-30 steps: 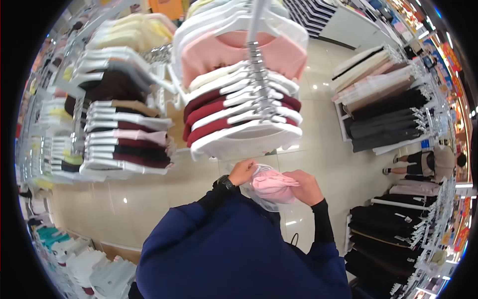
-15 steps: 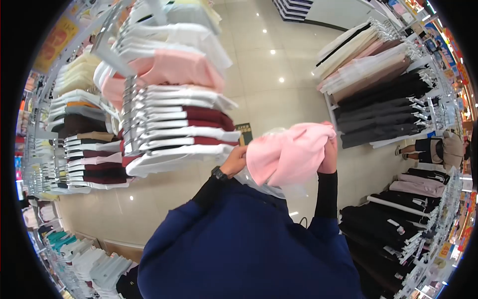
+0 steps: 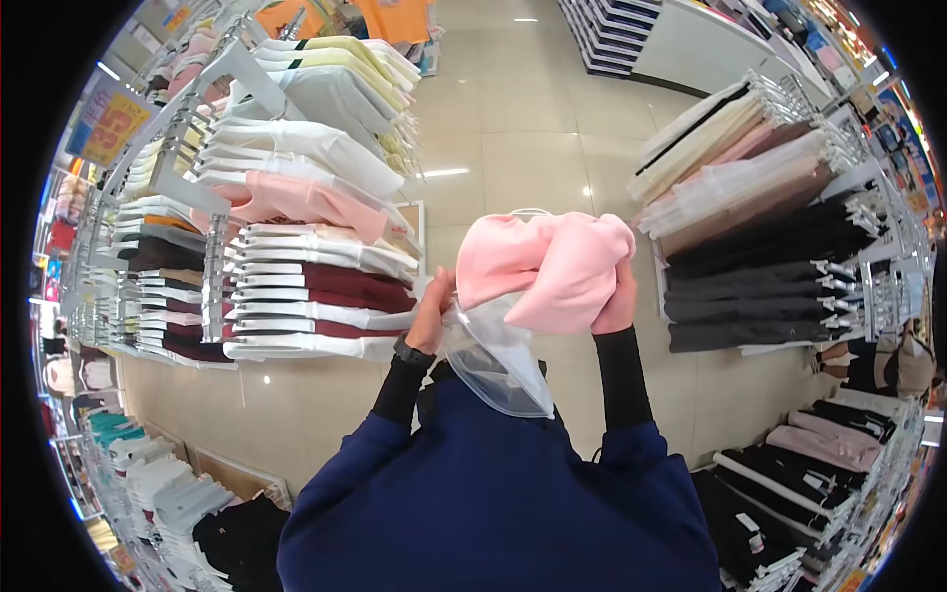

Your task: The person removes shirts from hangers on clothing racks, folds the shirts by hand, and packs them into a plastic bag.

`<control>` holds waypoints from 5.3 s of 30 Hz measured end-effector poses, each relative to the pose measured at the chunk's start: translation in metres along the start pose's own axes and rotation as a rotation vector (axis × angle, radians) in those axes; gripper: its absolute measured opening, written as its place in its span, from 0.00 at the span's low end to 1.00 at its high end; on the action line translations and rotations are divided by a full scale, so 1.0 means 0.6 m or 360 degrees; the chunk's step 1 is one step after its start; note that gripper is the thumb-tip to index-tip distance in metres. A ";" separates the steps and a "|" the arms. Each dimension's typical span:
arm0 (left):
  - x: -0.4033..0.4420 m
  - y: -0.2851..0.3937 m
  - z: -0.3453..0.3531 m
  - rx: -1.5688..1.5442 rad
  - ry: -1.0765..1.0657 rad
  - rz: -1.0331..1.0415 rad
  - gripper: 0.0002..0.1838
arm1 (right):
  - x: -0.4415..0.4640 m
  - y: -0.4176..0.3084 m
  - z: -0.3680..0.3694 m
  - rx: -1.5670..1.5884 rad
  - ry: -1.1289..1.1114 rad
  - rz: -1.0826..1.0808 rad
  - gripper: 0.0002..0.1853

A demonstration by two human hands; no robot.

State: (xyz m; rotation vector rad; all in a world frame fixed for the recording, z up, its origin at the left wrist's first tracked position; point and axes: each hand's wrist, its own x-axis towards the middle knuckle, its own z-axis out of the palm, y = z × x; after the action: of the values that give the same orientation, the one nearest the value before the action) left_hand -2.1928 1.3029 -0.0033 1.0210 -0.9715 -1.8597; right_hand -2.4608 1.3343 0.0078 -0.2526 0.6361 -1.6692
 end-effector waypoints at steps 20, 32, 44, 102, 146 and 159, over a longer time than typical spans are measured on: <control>0.496 0.189 0.053 0.0305 0.0602 0.0543 0.07 | 0.484 -0.003 0.011 0.0257 -0.0255 0.0671 0.31; 0.807 0.343 0.048 -0.0155 0.0733 0.0686 0.08 | 0.868 -0.004 0.020 -0.1559 -0.0830 0.0237 0.28; 1.064 0.415 -0.045 0.1661 0.1788 0.0932 0.32 | 1.278 -0.033 0.223 -0.0539 -0.0724 0.0571 0.15; 1.337 0.916 -1.322 0.1205 0.3600 0.0163 0.10 | 2.081 1.251 1.288 -0.1895 -0.3022 -0.1136 0.04; 1.291 1.350 -2.368 0.0290 0.3602 0.0419 0.10 | 2.172 2.422 1.701 -0.1975 -0.3528 0.0561 0.10; 1.070 1.441 -2.659 0.0450 0.3787 0.0268 0.12 | 1.953 2.800 1.973 -0.1452 -0.3687 0.0496 0.08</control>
State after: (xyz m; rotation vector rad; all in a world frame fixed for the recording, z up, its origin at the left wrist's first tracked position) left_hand -0.7757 0.0011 -0.0410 2.0330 0.2857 0.4218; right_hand -0.6982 -0.2374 -0.1368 -2.0771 -0.4730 0.0960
